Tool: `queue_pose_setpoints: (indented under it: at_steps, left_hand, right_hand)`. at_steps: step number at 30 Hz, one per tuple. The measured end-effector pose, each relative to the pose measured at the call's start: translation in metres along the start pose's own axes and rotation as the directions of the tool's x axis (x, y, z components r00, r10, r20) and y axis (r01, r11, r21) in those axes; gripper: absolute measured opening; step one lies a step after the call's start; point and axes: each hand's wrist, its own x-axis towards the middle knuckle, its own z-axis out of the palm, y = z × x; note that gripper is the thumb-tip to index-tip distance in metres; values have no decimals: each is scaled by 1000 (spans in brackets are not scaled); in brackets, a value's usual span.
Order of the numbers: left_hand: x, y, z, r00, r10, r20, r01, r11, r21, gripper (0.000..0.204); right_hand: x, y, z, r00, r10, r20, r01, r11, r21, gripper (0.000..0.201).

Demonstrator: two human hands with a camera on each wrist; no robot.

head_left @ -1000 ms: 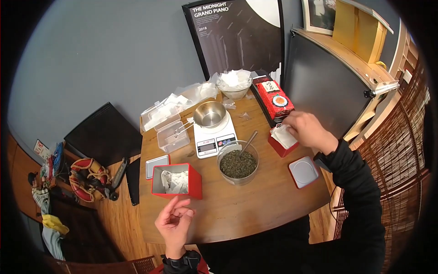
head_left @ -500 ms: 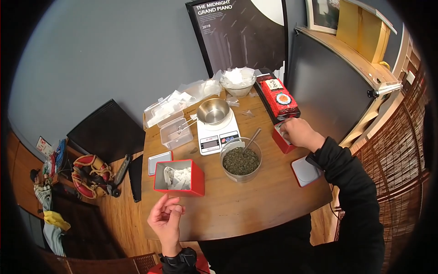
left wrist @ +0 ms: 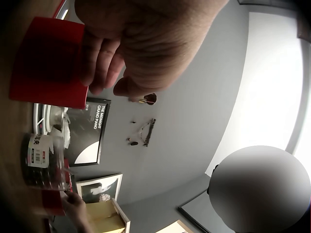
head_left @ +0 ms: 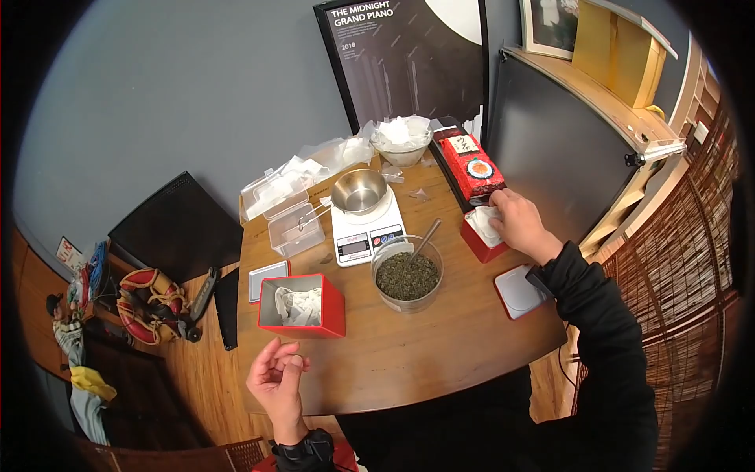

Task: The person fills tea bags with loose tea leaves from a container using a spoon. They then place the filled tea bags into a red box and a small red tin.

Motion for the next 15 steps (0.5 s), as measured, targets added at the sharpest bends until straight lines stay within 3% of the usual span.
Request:
queue_pose_setpoints:
  at_steps: [4, 7, 9, 14, 15]
  left_hand:
    - [-2, 0, -2, 1000, -11, -12, 11, 1000, -5, 37]
    - [-2, 1, -3, 1000, -8, -9, 8, 1000, -9, 36]
    - [-2, 0, -3, 1000, -25, -5, 25, 999, -20, 35]
    - [-2, -4, -1, 999, -48, -6, 48, 999, 0, 33]
    - [-2, -5, -1, 999, -52, -10, 52, 999, 2, 33]
  right_hand:
    - [4, 15, 7, 997, 59, 39, -61, 997, 48, 11]
    - [13, 15, -11, 979, 123, 161, -144, 982, 121, 8]
    - [21, 12, -26, 914, 158, 374, -272, 922, 276, 8]
    - [25, 16, -21, 898, 68, 435, -234, 911, 339, 11]
    - [22, 16, -14, 922, 25, 386, -130, 960, 247, 15]
